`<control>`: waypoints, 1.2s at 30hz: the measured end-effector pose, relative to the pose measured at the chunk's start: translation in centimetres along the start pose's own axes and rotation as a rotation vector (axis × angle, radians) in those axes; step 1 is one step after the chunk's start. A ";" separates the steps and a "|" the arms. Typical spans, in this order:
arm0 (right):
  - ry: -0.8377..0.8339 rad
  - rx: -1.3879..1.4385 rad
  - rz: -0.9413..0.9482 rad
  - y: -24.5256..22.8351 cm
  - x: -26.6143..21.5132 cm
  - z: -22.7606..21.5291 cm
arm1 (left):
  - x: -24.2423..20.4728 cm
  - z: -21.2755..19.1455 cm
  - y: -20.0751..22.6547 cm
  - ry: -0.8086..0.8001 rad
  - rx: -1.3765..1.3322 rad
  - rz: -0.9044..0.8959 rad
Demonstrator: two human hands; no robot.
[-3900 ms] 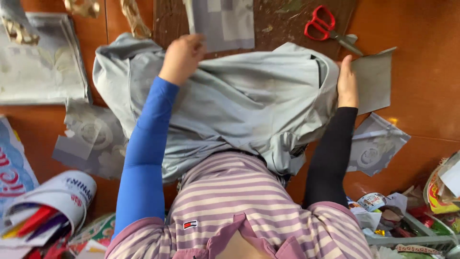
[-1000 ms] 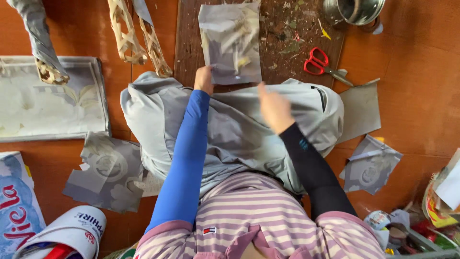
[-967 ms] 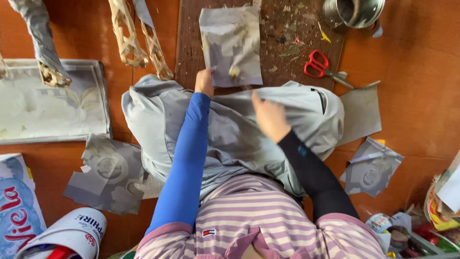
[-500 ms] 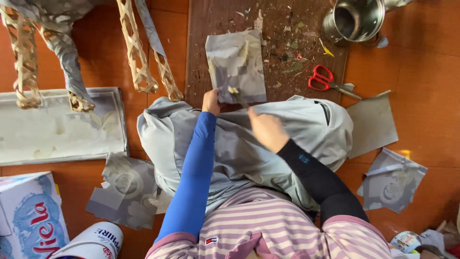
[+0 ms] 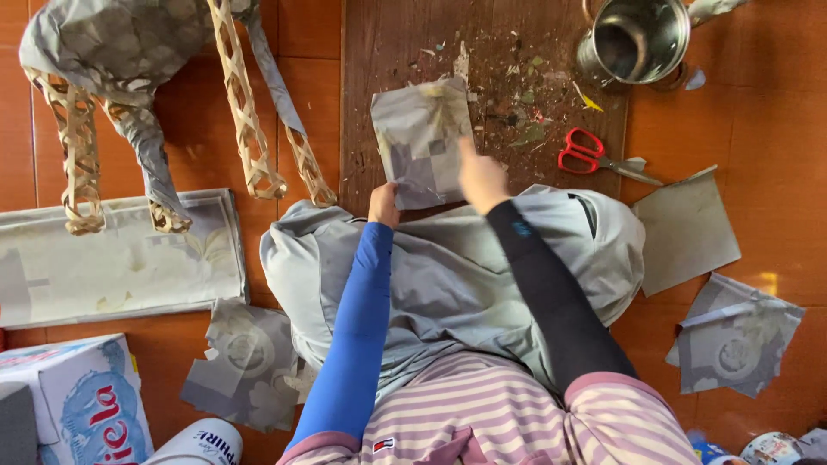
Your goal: Applying paper and glue to a wicker animal framework to create a paper-mache sculpture.
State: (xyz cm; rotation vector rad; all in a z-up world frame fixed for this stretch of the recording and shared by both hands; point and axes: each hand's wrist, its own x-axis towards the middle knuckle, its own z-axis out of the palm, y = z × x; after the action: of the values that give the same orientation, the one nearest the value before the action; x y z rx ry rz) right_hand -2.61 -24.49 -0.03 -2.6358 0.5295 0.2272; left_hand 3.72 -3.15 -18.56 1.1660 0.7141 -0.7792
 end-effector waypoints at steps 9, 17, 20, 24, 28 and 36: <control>0.440 -0.227 0.377 16.9 3.8 -15.2 | -5.8 2.5 3.8 -0.240 -0.116 0.092; 0.214 -0.260 -0.509 -5.7 -3.5 -10.7 | -4.5 2.7 3.3 -0.321 -0.147 0.113; 0.339 -0.109 -0.776 -6.2 -2.5 -2.4 | -5.4 2.3 5.4 -0.333 -0.164 0.108; 0.541 0.295 -0.542 -6.6 1.9 -3.1 | -9.9 -0.8 11.6 -0.379 -0.348 0.467; 0.724 0.224 -0.590 -7.8 1.4 -12.2 | -13.5 -5.5 20.9 -0.678 -0.994 0.512; 0.526 0.028 -0.753 -7.9 -10.1 -22.3 | -14.0 -5.8 30.9 -0.486 -0.052 0.476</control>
State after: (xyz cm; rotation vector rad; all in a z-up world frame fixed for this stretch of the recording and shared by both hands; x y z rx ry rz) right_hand -7.04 -24.66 25.28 -2.6443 -0.3314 -0.7048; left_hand 21.27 10.96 7.45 0.9898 0.0449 -0.5978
